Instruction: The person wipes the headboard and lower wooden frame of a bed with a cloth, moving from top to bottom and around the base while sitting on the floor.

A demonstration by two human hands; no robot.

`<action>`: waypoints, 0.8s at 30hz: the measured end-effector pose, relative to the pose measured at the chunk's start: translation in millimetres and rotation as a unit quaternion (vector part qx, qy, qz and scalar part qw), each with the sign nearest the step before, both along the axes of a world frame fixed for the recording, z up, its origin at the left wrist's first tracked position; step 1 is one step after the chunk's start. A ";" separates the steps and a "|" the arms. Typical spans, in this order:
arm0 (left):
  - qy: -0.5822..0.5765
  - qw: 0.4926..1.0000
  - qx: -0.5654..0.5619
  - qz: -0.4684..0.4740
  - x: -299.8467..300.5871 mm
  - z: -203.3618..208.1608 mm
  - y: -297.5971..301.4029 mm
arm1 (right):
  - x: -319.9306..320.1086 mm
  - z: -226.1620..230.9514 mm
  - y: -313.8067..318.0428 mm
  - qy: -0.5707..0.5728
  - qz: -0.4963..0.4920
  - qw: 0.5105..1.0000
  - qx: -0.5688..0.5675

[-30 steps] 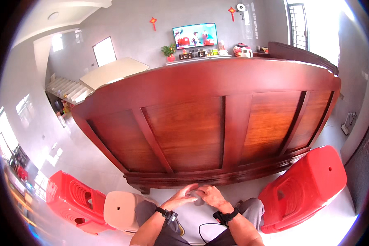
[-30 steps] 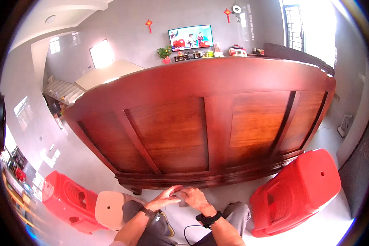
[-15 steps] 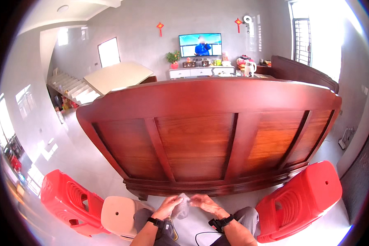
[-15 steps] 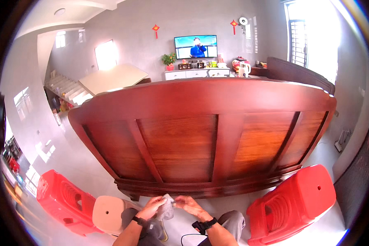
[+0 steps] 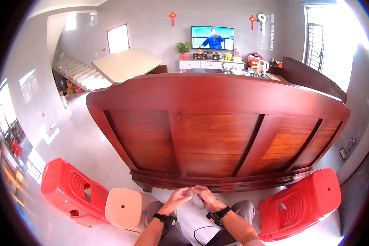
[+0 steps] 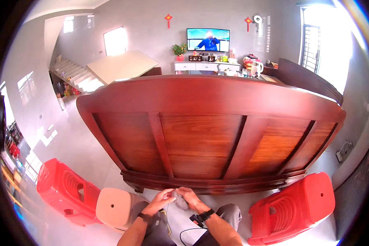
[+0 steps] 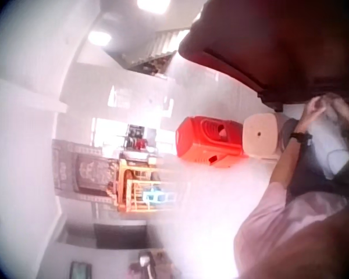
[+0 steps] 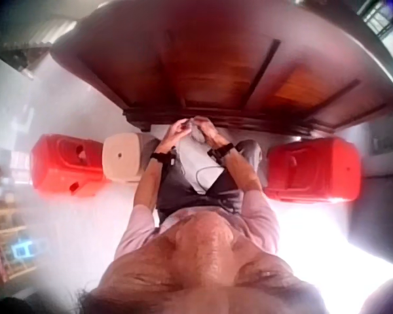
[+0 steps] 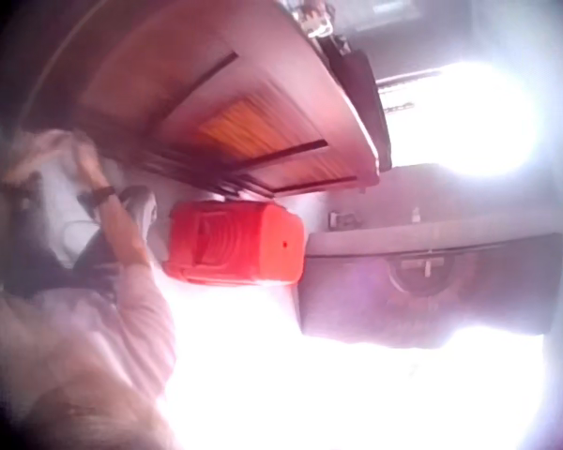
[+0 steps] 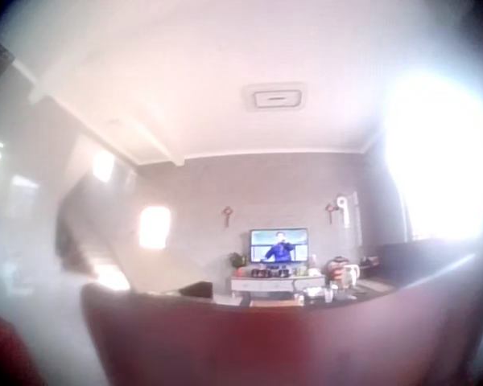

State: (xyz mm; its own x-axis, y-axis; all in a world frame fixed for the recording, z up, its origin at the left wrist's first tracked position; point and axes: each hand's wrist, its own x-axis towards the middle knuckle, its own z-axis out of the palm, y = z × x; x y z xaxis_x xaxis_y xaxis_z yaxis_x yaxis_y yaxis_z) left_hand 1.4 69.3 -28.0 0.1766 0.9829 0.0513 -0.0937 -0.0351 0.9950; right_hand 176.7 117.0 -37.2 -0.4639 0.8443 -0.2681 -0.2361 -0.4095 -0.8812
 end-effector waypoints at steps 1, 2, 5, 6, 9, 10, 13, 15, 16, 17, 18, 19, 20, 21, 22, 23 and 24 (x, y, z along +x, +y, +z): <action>0.001 1.000 -0.002 0.004 -4.7 -4.0 1.2 | -5.5 13.9 1.7 -0.020 0.057 0.998 0.036; 0.023 0.999 -0.037 0.005 -10.7 -7.6 2.4 | -6.4 29.4 -0.1 -0.073 0.080 0.992 0.061; 0.080 0.995 -0.061 0.008 -20.2 -3.3 8.0 | 9.6 42.2 8.1 -0.112 0.183 0.959 0.188; 0.117 0.992 -0.051 0.017 -22.4 -0.5 9.6 | 17.4 36.7 11.0 -0.112 0.180 0.959 0.188; 0.169 0.983 -0.033 0.064 -28.3 2.8 14.2 | 32.9 26.6 14.2 -0.047 0.226 0.967 0.109; 0.112 0.991 -0.039 0.064 -31.9 -1.5 13.7 | 32.3 39.0 3.5 -0.120 0.140 0.982 0.050; 0.021 0.996 -0.059 0.067 -23.1 1.2 21.7 | 42.7 9.4 18.5 -0.064 0.062 0.995 -0.034; -0.026 0.995 -0.072 0.067 -18.3 0.5 24.2 | 45.0 -1.3 23.1 0.068 0.077 0.993 -0.058; -0.060 0.990 -0.091 0.092 -22.3 -5.9 26.6 | 41.1 3.1 23.0 0.094 0.100 0.990 -0.039; -0.092 0.983 -0.110 0.117 -24.7 -10.2 26.8 | 36.3 8.1 22.4 0.119 0.121 0.985 -0.018; -0.130 0.975 -0.128 0.130 -21.8 -6.0 26.8 | 32.6 11.5 22.9 0.102 0.130 0.986 -0.009; -0.130 0.975 -0.127 0.125 -18.1 -7.0 31.4 | 32.6 3.7 27.4 0.100 0.126 0.987 -0.007; -0.131 0.975 -0.138 0.118 -15.6 -9.6 36.4 | 32.1 -11.9 34.4 0.085 0.109 0.990 -0.003; -0.130 0.973 -0.152 0.114 -13.3 -7.2 36.5 | 28.9 -15.9 35.5 0.071 0.095 0.993 -0.004; -0.130 0.973 -0.155 0.114 -7.7 -4.9 36.7 | 28.0 -19.5 37.1 0.071 0.094 0.993 -0.007; -0.108 0.976 -0.118 0.147 0.6 -1.8 37.8 | 27.5 -22.5 40.5 0.083 0.064 0.994 0.008; -0.085 0.976 -0.083 0.181 4.9 3.4 37.3 | 24.9 -21.4 41.7 0.095 0.035 0.995 0.021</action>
State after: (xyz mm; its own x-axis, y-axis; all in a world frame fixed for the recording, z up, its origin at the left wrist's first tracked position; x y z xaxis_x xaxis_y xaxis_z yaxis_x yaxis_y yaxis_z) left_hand 6.2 106.5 -24.6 -0.1813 0.9767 -0.1151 -0.2702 0.0630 0.9608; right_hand 201.6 158.6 -58.7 -0.5610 0.8166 -0.1355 -0.3723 -0.3951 -0.8398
